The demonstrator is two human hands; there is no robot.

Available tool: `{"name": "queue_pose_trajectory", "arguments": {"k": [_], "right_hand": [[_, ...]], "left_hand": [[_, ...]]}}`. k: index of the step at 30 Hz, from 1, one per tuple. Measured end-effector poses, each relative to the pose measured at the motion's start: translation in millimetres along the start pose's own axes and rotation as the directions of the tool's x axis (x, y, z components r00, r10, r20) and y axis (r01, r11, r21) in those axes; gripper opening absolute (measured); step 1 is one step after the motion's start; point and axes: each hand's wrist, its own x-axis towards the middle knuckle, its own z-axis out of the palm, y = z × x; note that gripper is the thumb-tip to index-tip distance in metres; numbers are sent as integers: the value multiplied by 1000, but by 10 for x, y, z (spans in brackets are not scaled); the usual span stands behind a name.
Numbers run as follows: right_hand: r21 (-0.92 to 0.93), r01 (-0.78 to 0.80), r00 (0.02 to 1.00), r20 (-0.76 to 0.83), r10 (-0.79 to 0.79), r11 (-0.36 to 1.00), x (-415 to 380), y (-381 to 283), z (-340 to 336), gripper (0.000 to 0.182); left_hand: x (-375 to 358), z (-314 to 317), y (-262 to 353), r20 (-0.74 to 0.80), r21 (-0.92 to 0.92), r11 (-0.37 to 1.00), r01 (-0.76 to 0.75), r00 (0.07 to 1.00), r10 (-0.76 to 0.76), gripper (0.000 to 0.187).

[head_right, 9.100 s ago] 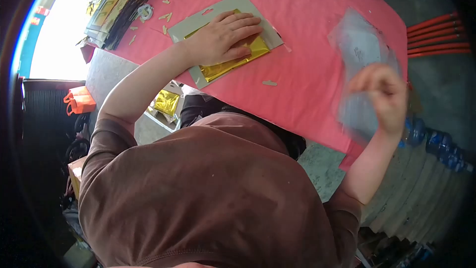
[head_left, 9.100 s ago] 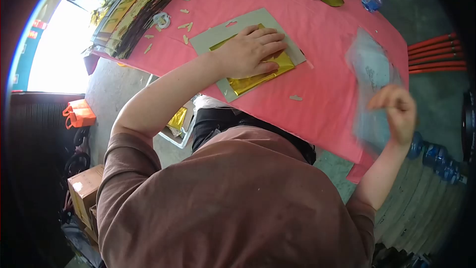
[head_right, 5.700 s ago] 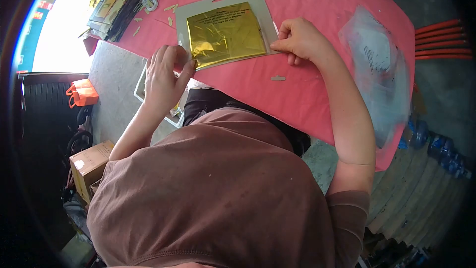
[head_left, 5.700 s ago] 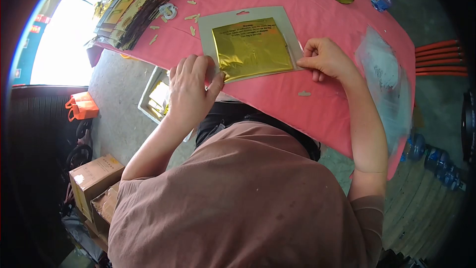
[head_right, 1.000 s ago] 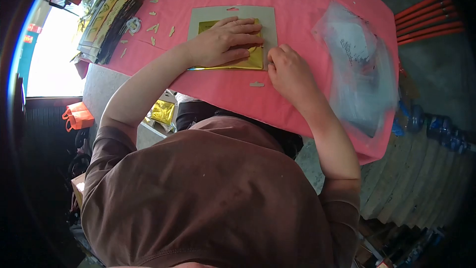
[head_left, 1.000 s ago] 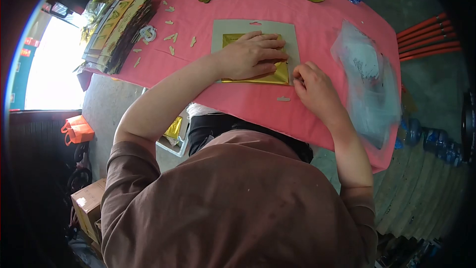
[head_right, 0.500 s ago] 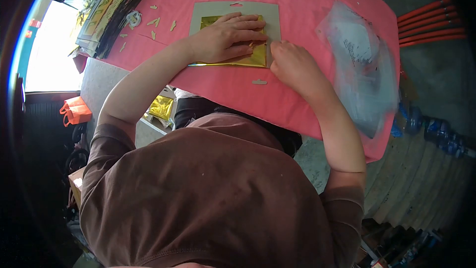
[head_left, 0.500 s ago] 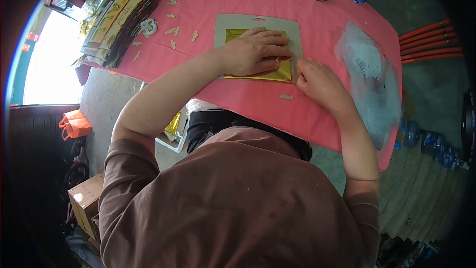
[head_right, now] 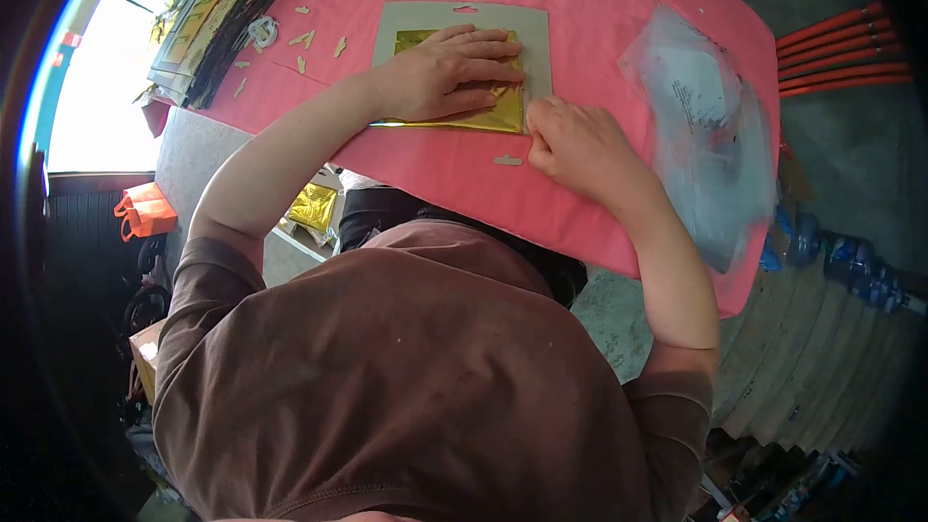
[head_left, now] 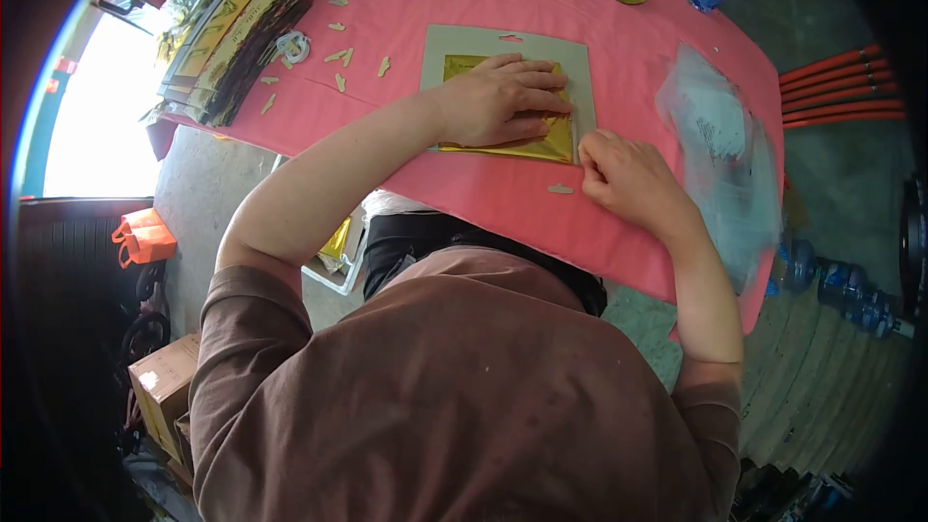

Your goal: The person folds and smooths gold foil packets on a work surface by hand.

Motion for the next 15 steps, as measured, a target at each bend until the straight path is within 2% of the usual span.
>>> {"name": "queue_pose_trajectory", "arguments": {"k": [3, 5, 6, 8, 9, 11, 12, 14, 15], "right_hand": [[18, 12, 1000, -10, -12, 1000, -41, -19, 1, 11], [-53, 190, 952, -233, -197, 980, -42, 4, 34, 11], [-53, 190, 952, -234, -198, 980, -42, -11, 30, 11], [260, 92, 979, -200, -39, 961, -21, -70, 18, 11], [260, 94, 979, -200, -41, 961, -2, -104, 12, 11], [347, -87, 988, -93, 126, 934, 36, -173, 10, 12], [348, -86, 987, -96, 127, 933, 65, -167, 49, 12], [116, 64, 974, -223, -37, 991, 133, -115, 167, 11], [117, 65, 974, -225, -38, 991, 141, -111, 186, 11]], "left_hand": [[0, 19, -12, -11, -9, 1000, -4, 1000, 4, 36], [2, 21, -17, -5, -10, 1000, -1, 1000, 1, 36], [4, 17, -19, 0, -10, 1000, 1, 1000, -1, 36], [5, 23, -32, -6, -15, 1000, 2, 1000, -2, 36], [2, 20, -28, -12, -22, 1000, 3, 1000, -3, 36], [0, 13, -22, -2, -23, 1000, 9, 1000, -9, 36], [4, 6, -19, 6, -24, 1000, 15, 1000, -14, 37], [2, 27, -38, 1, -20, 1000, 8, 1000, -8, 37], [0, 26, -44, -7, -18, 1000, 4, 1000, -4, 37]]}}
